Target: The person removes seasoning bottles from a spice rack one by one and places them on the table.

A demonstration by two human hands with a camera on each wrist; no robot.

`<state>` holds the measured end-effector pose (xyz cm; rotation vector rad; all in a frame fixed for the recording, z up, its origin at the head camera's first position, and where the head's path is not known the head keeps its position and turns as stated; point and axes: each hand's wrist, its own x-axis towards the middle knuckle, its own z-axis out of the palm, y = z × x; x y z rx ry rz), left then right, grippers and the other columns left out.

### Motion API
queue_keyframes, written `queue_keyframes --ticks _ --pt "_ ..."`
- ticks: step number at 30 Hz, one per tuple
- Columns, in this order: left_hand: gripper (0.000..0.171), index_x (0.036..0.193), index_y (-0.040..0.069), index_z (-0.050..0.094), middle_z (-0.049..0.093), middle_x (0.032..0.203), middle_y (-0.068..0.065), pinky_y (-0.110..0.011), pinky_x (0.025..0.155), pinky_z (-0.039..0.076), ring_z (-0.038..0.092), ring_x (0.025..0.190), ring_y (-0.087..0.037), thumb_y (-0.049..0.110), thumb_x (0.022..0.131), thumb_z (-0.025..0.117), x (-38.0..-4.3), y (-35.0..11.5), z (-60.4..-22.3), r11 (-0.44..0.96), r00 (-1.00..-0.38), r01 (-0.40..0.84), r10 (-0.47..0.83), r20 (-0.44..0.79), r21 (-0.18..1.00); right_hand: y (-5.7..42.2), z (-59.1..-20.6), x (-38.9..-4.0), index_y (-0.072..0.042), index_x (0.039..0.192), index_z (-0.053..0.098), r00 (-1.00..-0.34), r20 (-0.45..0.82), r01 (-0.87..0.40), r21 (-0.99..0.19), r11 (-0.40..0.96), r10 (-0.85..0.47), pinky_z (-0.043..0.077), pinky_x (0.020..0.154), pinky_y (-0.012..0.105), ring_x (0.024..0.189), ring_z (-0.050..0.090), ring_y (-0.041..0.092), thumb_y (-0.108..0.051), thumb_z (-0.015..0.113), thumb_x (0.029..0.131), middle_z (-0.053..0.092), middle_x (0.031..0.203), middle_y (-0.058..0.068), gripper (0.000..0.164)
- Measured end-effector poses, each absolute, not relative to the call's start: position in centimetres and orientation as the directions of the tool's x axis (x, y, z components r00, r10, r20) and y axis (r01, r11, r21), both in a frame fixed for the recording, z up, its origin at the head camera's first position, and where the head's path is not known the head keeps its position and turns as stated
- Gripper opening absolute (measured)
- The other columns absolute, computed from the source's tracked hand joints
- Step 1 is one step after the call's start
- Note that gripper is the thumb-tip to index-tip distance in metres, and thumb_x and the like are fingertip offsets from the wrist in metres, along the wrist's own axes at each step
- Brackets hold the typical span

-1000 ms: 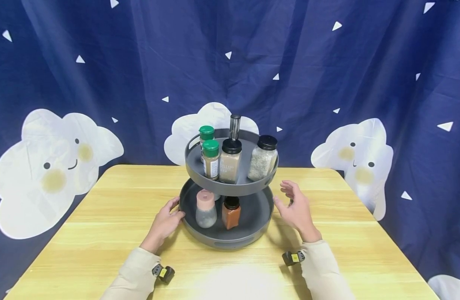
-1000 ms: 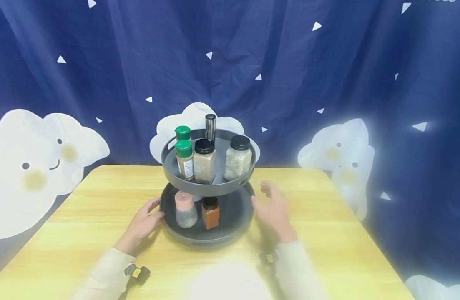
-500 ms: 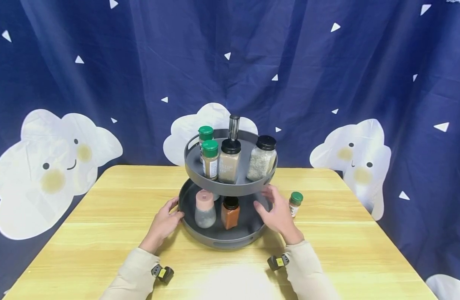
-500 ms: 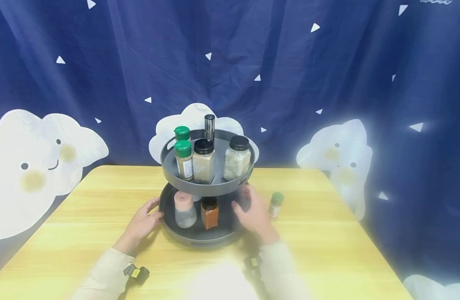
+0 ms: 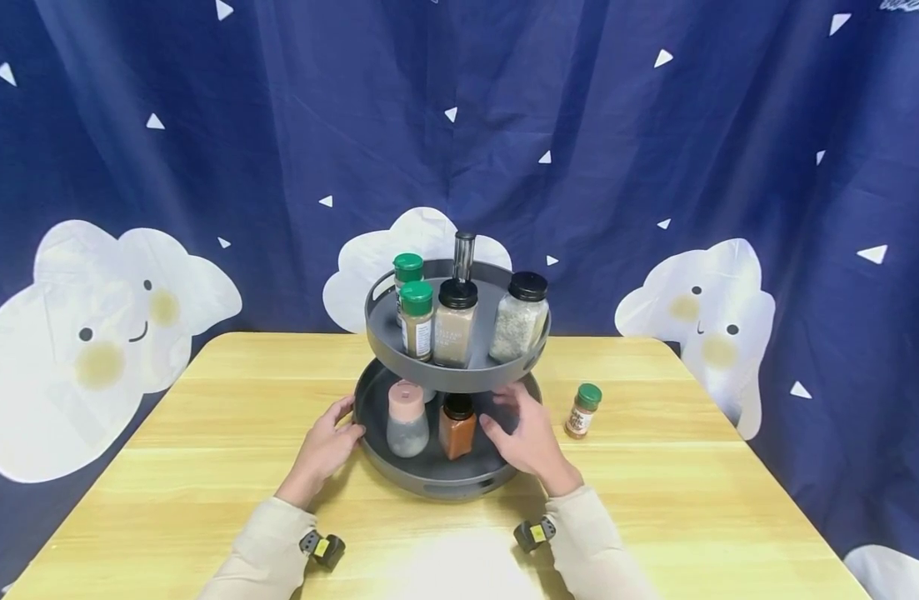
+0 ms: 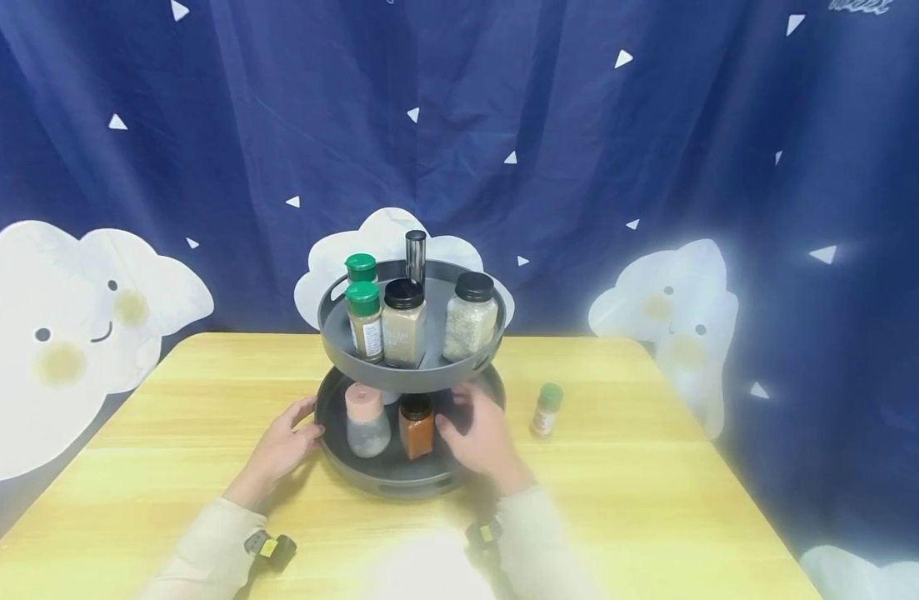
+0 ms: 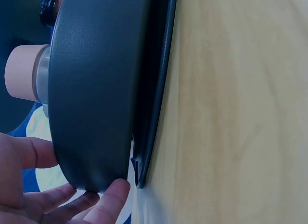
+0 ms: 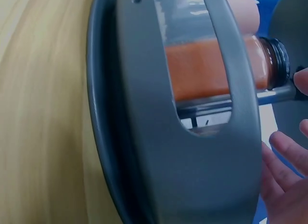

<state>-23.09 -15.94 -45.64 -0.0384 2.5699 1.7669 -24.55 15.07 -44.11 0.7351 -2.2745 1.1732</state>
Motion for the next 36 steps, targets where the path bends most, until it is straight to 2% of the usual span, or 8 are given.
queue_keyframes --ticks 6,14,19,28,36 --pt "0.058 0.146 0.002 0.027 0.025 0.153 -0.023 -0.047 0.102 0.045 0.039 0.131 -0.036 0.008 0.092 0.049 -23.2 -15.9 -45.9 0.362 -0.999 -0.038 -0.011 -0.037 0.932 14.2 -43.8 -24.0 -0.002 0.118 0.052 -0.768 0.582 -0.626 -0.591 0.509 -0.269 0.058 0.081 0.044 0.097 0.064 0.026 -0.013 0.068 0.079 0.063 0.112 0.016 0.044" --pt "0.058 0.146 0.000 0.026 0.024 0.153 -0.025 -0.047 0.102 0.045 0.038 0.131 -0.037 0.007 0.093 0.047 -23.1 -16.0 -45.6 0.352 -1.000 -0.026 0.000 -0.027 0.936 13.1 -43.8 -23.9 -0.002 0.116 0.052 -0.722 0.609 -0.680 -0.539 0.497 -0.328 0.059 0.077 0.042 0.093 0.065 0.025 -0.015 0.068 0.079 0.063 0.108 0.016 0.042" --pt "0.058 0.146 0.001 0.026 0.024 0.153 -0.024 -0.047 0.102 0.045 0.038 0.131 -0.036 0.007 0.093 0.048 -23.1 -15.9 -45.7 0.354 -0.999 -0.033 -0.004 -0.034 0.935 12.7 -43.7 -23.7 -0.001 0.117 0.050 -0.736 0.575 -0.672 -0.555 0.491 -0.357 0.059 0.079 0.041 0.094 0.065 0.025 -0.015 0.070 0.080 0.062 0.109 0.018 0.044" --pt "0.058 0.146 0.002 0.026 0.025 0.154 -0.022 -0.046 0.102 0.045 0.039 0.131 -0.035 0.007 0.093 0.048 -23.2 -15.9 -45.8 0.337 -0.999 -0.043 -0.006 -0.043 0.940 12.1 -43.6 -23.5 -0.004 0.126 0.045 -0.778 0.514 -0.626 -0.589 0.511 -0.361 0.058 0.081 0.041 0.098 0.063 0.027 -0.014 0.069 0.081 0.062 0.114 0.018 0.052" --pt "0.058 0.146 0.002 0.025 0.024 0.154 -0.023 -0.046 0.102 0.045 0.038 0.131 -0.035 0.007 0.093 0.048 -23.1 -15.9 -45.6 0.338 -0.999 -0.041 -0.007 -0.042 0.940 11.8 -43.5 -23.6 -0.010 0.137 0.037 -0.769 0.510 -0.632 -0.520 0.575 -0.384 0.057 0.072 0.039 0.088 0.063 0.021 -0.022 0.068 0.083 0.064 0.110 0.014 0.063"
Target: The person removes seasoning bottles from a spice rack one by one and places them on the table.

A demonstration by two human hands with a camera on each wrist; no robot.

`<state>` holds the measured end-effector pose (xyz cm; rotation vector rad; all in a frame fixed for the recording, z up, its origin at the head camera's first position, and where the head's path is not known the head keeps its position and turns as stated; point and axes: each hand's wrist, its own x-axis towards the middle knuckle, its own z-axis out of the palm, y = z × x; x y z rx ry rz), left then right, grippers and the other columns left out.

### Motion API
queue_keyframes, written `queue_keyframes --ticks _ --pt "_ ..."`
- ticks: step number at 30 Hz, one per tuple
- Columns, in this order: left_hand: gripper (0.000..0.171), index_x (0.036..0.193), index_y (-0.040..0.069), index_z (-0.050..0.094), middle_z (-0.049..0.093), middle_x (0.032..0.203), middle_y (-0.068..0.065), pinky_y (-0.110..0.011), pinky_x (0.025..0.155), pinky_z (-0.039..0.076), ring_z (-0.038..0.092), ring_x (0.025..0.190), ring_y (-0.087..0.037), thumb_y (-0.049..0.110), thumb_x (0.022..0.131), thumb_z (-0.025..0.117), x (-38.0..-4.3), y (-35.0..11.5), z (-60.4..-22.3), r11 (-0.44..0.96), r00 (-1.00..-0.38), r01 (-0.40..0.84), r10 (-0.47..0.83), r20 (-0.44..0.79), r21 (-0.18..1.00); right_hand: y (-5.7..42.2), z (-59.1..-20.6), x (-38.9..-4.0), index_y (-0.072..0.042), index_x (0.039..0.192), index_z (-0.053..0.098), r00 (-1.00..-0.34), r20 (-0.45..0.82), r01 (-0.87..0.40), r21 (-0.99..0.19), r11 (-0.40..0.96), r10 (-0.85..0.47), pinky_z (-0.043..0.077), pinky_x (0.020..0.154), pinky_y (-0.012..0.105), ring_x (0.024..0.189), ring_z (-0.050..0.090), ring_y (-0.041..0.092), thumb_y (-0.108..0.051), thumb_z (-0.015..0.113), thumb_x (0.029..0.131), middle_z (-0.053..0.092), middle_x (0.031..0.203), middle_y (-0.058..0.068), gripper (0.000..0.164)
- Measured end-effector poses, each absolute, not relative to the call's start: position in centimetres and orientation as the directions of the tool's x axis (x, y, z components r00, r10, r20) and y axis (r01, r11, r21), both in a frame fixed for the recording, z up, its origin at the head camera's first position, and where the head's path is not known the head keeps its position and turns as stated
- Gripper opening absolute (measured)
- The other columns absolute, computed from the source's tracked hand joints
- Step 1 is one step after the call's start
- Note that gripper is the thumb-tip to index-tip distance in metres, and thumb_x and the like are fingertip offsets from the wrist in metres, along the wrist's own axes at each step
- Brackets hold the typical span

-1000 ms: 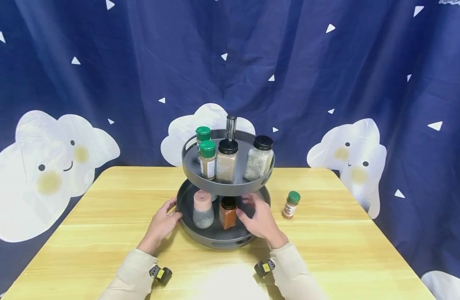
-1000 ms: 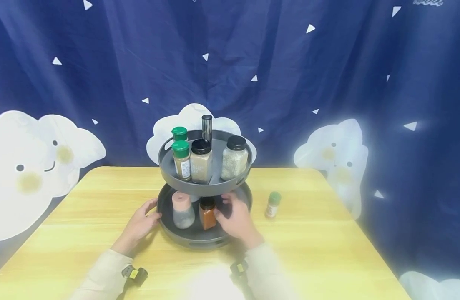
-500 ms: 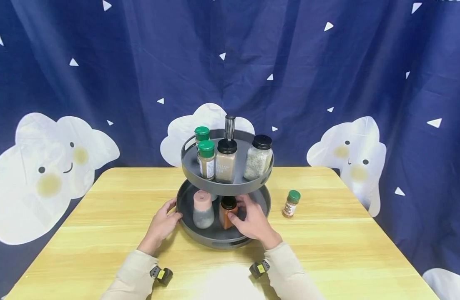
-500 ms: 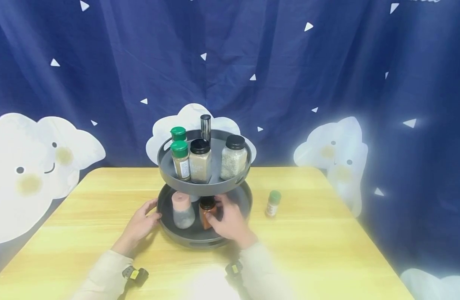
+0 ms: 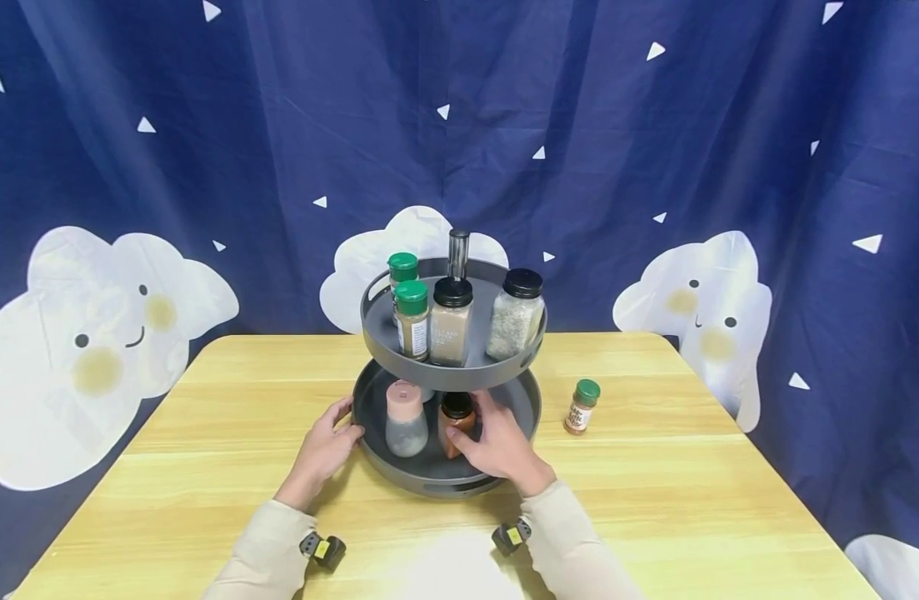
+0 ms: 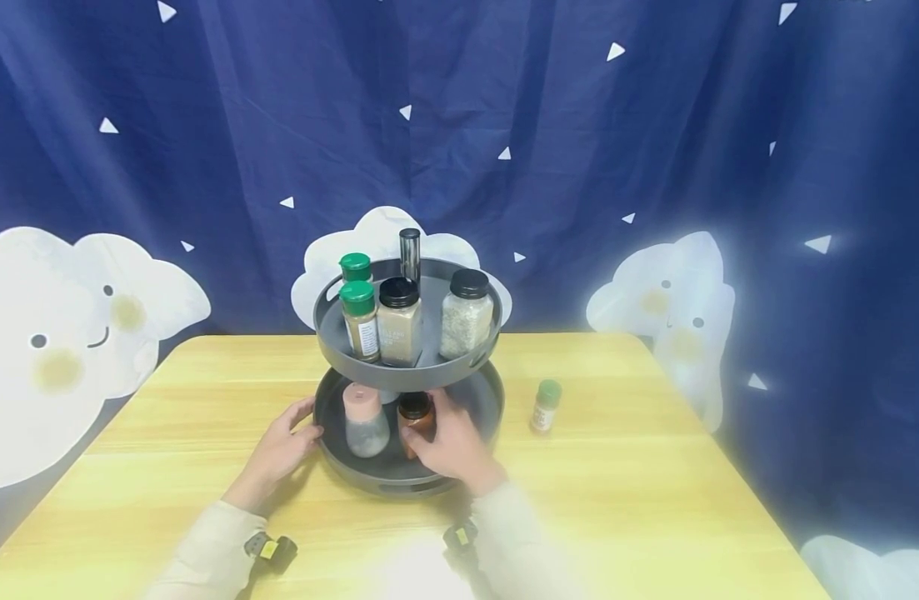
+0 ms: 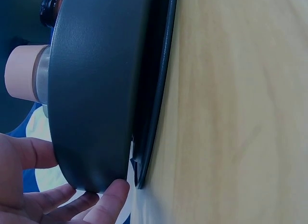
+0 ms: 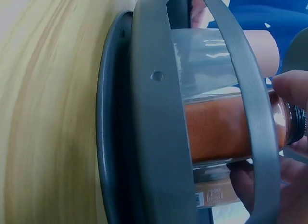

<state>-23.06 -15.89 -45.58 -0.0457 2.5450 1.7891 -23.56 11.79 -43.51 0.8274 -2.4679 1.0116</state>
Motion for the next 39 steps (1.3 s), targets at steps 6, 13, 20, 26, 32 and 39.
queue_keyframes --ticks 6,13,20,26,32,39 --pt "0.058 0.146 0.002 0.026 0.025 0.154 -0.022 -0.046 0.103 0.045 0.038 0.132 -0.034 0.007 0.093 0.048 -23.19 -15.90 -45.80 0.342 -0.999 -0.046 -0.013 -0.044 0.939 11.55 -43.62 -23.53 -0.011 0.142 0.031 -0.774 0.499 -0.625 -0.504 0.596 -0.390 0.057 0.075 0.043 0.090 0.065 0.023 -0.026 0.069 0.084 0.065 0.108 0.015 0.071" --pt "0.058 0.146 0.003 0.027 0.026 0.154 -0.021 -0.046 0.102 0.045 0.038 0.132 -0.034 0.008 0.092 0.048 -23.33 -15.93 -45.96 0.351 -0.999 -0.047 -0.019 -0.043 0.935 11.39 -43.78 -23.64 -0.010 0.144 0.028 -0.791 0.479 -0.604 -0.510 0.613 -0.381 0.058 0.076 0.043 0.088 0.067 0.024 -0.028 0.070 0.084 0.067 0.106 0.017 0.075" --pt "0.058 0.146 0.003 0.026 0.026 0.153 -0.021 -0.046 0.102 0.045 0.038 0.132 -0.035 0.008 0.093 0.048 -23.26 -15.96 -45.89 0.353 -0.999 -0.047 -0.018 -0.043 0.935 11.26 -43.73 -23.73 -0.008 0.139 0.035 -0.807 0.468 -0.584 -0.532 0.613 -0.361 0.058 0.072 0.041 0.084 0.067 0.021 -0.027 0.071 0.082 0.068 0.102 0.014 0.070" --pt "0.057 0.146 0.002 0.027 0.026 0.153 -0.022 -0.046 0.103 0.044 0.039 0.131 -0.035 0.007 0.093 0.048 -23.13 -15.90 -45.80 0.350 -0.999 -0.039 -0.013 -0.036 0.936 11.26 -43.76 -23.74 -0.006 0.133 0.040 -0.812 0.472 -0.574 -0.544 0.612 -0.342 0.059 0.069 0.039 0.082 0.067 0.020 -0.028 0.073 0.081 0.068 0.100 0.013 0.066" --pt "0.057 0.145 0.001 0.027 0.025 0.153 -0.024 -0.047 0.103 0.043 0.038 0.131 -0.036 0.007 0.093 0.048 -23.07 -15.89 -45.63 0.347 -1.000 -0.031 -0.009 -0.030 0.937 11.28 -43.68 -23.70 -0.005 0.131 0.042 -0.816 0.469 -0.568 -0.548 0.614 -0.337 0.059 0.070 0.040 0.083 0.067 0.021 -0.028 0.073 0.081 0.068 0.100 0.014 0.064" --pt "0.057 0.146 0.003 0.027 0.025 0.153 -0.022 -0.046 0.102 0.045 0.039 0.131 -0.034 0.008 0.093 0.048 -23.07 -15.89 -45.73 0.348 -0.999 -0.046 -0.016 -0.044 0.936 11.27 -43.50 -23.50 -0.003 0.128 0.044 -0.816 0.480 -0.566 -0.554 0.611 -0.322 0.058 0.068 0.041 0.082 0.067 0.023 -0.025 0.074 0.080 0.069 0.097 0.014 0.061"
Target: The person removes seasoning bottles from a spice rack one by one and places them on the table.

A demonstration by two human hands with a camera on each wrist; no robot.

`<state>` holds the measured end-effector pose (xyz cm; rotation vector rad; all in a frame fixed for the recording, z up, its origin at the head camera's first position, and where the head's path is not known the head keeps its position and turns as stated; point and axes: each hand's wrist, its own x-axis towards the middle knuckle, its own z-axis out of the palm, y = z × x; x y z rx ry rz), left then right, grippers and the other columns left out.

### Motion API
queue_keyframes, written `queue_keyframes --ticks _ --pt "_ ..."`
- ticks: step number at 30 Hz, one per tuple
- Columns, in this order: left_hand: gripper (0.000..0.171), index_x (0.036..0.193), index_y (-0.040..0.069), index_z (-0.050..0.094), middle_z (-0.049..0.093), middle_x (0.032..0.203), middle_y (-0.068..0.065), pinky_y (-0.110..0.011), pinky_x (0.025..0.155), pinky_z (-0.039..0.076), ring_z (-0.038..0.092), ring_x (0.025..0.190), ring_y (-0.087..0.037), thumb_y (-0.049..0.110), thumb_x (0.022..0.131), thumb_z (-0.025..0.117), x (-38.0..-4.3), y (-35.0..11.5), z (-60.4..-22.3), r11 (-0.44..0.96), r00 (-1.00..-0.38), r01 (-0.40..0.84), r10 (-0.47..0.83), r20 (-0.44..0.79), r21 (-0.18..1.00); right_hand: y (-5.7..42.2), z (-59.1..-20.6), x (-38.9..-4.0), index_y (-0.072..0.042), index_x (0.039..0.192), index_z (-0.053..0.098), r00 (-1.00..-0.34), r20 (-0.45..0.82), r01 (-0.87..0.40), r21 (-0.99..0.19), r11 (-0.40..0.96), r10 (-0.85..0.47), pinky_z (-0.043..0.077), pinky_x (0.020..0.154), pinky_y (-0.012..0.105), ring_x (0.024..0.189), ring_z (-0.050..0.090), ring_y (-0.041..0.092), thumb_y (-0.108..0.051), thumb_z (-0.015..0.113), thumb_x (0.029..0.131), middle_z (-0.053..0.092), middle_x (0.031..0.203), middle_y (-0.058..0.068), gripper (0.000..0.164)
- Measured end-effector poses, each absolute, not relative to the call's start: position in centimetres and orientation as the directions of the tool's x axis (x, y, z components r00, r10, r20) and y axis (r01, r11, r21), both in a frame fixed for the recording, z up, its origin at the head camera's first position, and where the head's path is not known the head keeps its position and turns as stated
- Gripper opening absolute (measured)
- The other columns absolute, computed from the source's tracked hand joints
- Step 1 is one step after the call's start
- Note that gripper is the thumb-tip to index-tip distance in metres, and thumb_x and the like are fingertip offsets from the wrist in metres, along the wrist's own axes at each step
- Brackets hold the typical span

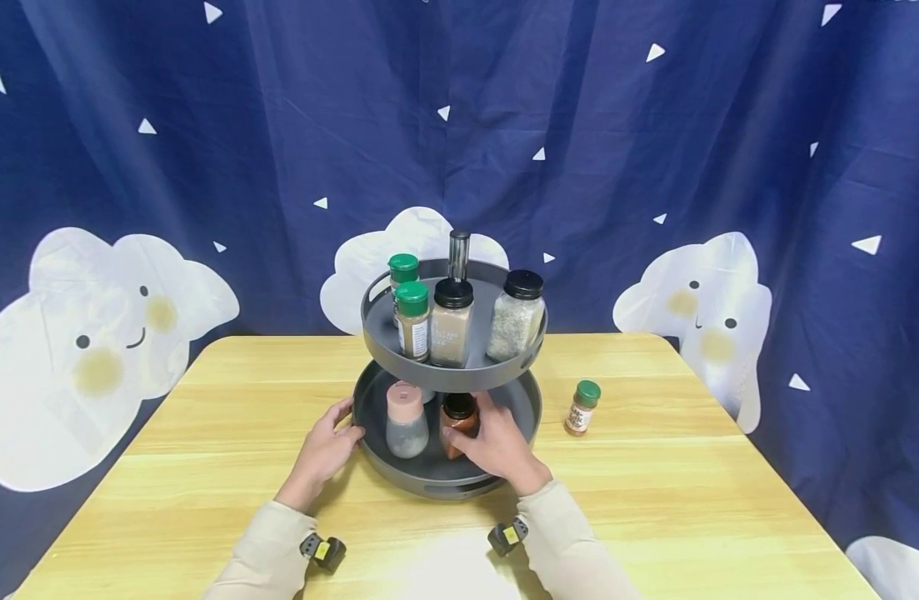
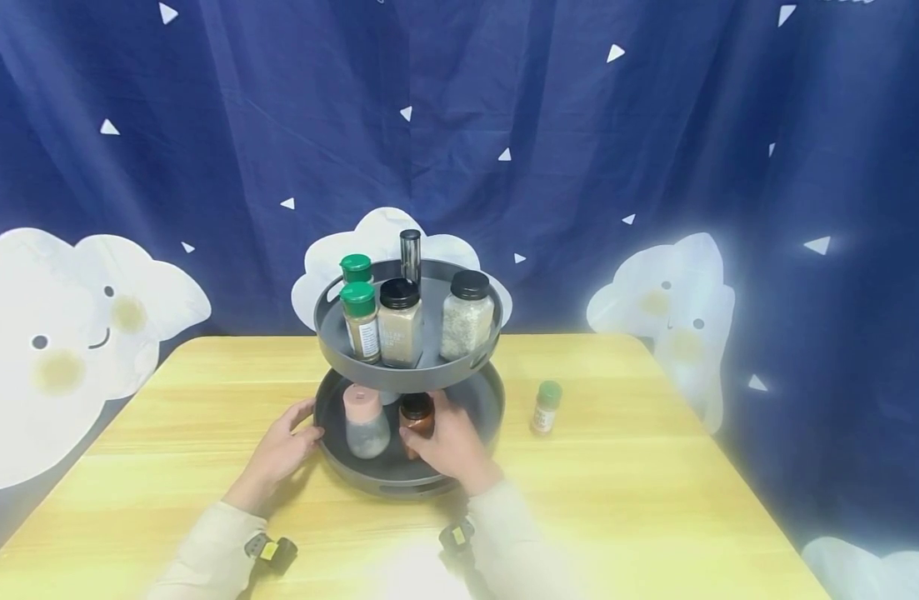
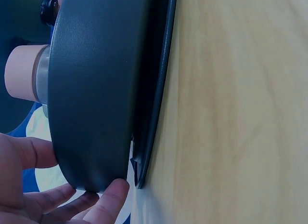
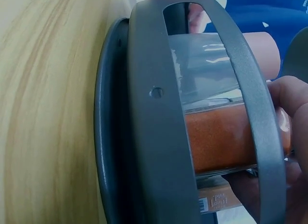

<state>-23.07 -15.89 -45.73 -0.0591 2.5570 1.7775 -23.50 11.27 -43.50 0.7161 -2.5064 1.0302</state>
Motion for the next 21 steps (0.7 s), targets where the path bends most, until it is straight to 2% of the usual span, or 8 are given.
queue_keyframes --ticks 7,21 --pt "0.057 0.145 0.002 0.028 0.026 0.153 -0.023 -0.046 0.102 0.045 0.039 0.131 -0.035 0.007 0.093 0.049 -23.05 -15.90 -45.70 0.346 -0.999 -0.040 -0.015 -0.037 0.937 11.29 -43.61 -23.65 -0.003 0.126 0.046 -0.819 0.478 -0.560 -0.542 0.627 -0.318 0.057 0.066 0.038 0.080 0.066 0.020 -0.026 0.074 0.080 0.069 0.095 0.012 0.059" --pt "0.058 0.146 0.002 0.027 0.026 0.153 -0.023 -0.046 0.101 0.046 0.040 0.131 -0.035 0.008 0.093 0.049 -23.12 -15.92 -45.62 0.342 -0.999 -0.035 -0.002 -0.036 0.939 11.36 -43.53 -23.69 -0.007 0.126 0.046 -0.841 0.455 -0.529 -0.580 0.620 -0.292 0.057 0.071 0.041 0.085 0.066 0.022 -0.026 0.074 0.079 0.068 0.099 0.012 0.059"
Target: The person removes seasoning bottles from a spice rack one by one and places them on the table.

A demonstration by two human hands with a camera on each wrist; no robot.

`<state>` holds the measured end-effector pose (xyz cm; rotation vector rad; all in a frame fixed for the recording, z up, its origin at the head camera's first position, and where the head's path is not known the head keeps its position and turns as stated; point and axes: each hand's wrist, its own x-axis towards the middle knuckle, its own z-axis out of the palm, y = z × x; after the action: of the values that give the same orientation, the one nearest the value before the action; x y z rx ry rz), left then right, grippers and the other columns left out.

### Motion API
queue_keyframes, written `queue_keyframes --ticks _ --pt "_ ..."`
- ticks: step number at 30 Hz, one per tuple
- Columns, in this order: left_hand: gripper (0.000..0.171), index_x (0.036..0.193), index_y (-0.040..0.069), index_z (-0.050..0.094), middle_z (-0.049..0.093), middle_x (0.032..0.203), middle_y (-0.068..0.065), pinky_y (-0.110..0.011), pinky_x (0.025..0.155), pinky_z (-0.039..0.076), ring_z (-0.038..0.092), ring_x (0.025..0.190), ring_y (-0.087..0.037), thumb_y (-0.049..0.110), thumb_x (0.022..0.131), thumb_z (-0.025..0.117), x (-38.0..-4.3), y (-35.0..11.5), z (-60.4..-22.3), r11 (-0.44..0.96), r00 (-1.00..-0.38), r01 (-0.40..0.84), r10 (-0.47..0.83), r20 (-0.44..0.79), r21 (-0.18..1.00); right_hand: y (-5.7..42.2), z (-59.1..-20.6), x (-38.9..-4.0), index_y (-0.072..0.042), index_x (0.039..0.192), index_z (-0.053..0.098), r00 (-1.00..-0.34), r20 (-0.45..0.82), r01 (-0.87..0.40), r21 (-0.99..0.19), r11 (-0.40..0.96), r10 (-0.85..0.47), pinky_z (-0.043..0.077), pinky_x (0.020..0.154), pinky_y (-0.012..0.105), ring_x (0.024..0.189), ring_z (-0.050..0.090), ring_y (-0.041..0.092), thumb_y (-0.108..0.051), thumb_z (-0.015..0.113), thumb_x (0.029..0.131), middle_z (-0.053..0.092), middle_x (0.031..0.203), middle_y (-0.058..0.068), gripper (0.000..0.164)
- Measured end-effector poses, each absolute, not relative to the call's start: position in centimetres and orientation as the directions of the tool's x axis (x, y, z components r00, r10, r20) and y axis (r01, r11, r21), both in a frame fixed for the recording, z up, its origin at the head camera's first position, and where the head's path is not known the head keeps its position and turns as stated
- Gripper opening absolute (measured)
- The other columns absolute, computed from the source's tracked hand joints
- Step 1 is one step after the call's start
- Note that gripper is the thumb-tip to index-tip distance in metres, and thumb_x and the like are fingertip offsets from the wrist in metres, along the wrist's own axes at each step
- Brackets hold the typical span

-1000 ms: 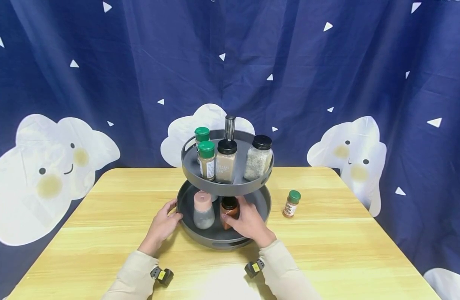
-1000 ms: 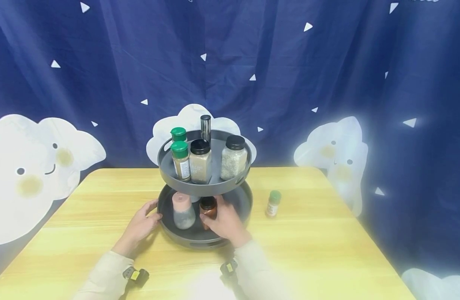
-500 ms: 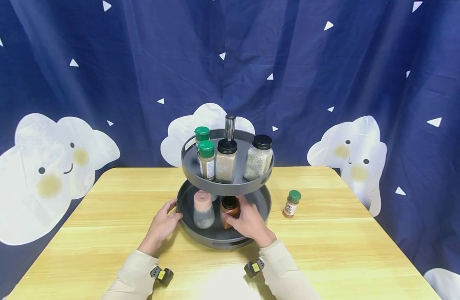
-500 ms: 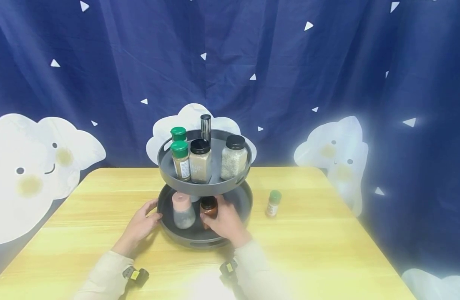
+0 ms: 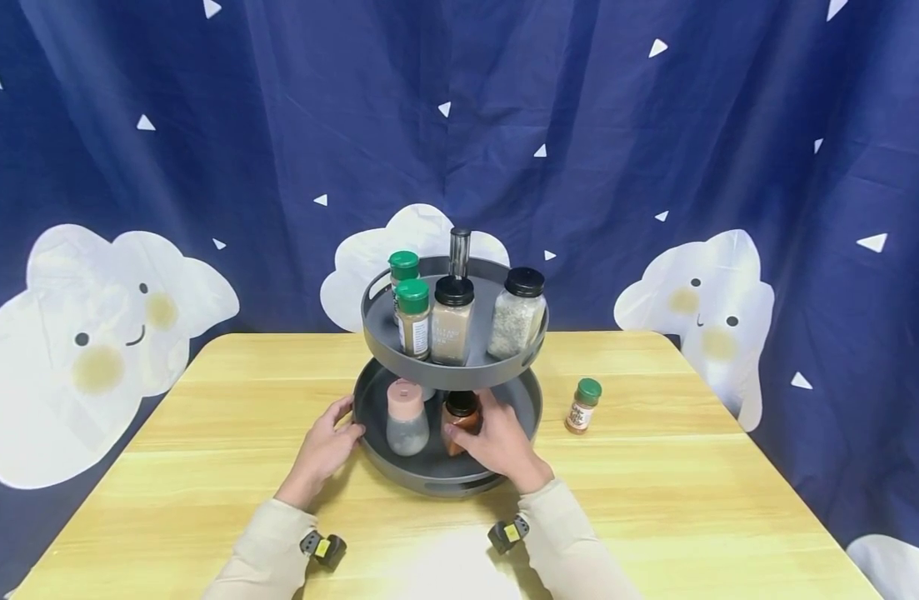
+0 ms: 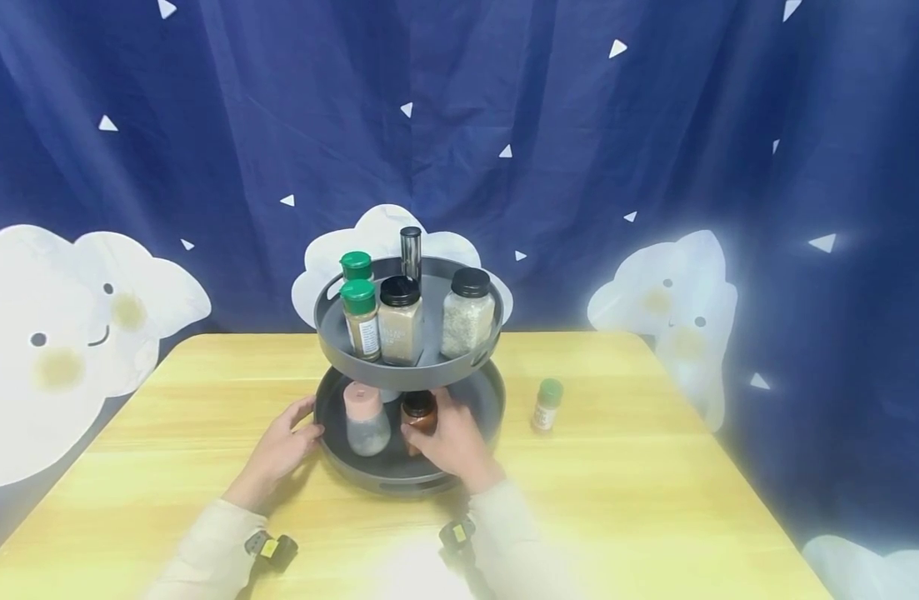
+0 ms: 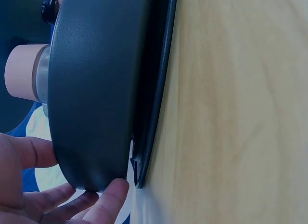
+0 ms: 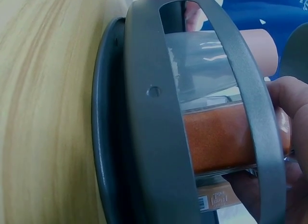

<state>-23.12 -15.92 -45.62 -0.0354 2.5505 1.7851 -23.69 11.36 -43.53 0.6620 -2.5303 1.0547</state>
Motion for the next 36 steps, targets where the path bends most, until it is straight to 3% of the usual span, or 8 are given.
queue_keyframes --ticks 26,36 --pt "0.057 0.145 0.003 0.030 0.027 0.153 -0.023 -0.047 0.101 0.046 0.043 0.129 -0.035 0.007 0.091 0.049 -23.2 -15.8 -45.7 0.338 -1.000 -0.026 -0.008 -0.024 0.941 12.2 -42.8 -23.7 -0.008 0.135 0.041 -0.830 0.483 -0.541 -0.574 0.615 -0.280 0.057 0.069 0.042 0.086 0.066 0.023 -0.027 0.075 0.079 0.067 0.105 0.015 0.068" --pt "0.057 0.145 0.003 0.029 0.027 0.153 -0.023 -0.047 0.101 0.046 0.042 0.129 -0.035 0.008 0.092 0.049 -23.1 -15.9 -45.6 0.345 -1.000 -0.031 -0.009 -0.029 0.938 12.9 -42.6 -24.1 -0.008 0.133 0.045 -0.814 0.515 -0.559 -0.570 0.602 -0.269 0.050 0.055 0.032 0.068 0.059 0.014 -0.027 0.074 0.079 0.067 0.098 0.010 0.064"
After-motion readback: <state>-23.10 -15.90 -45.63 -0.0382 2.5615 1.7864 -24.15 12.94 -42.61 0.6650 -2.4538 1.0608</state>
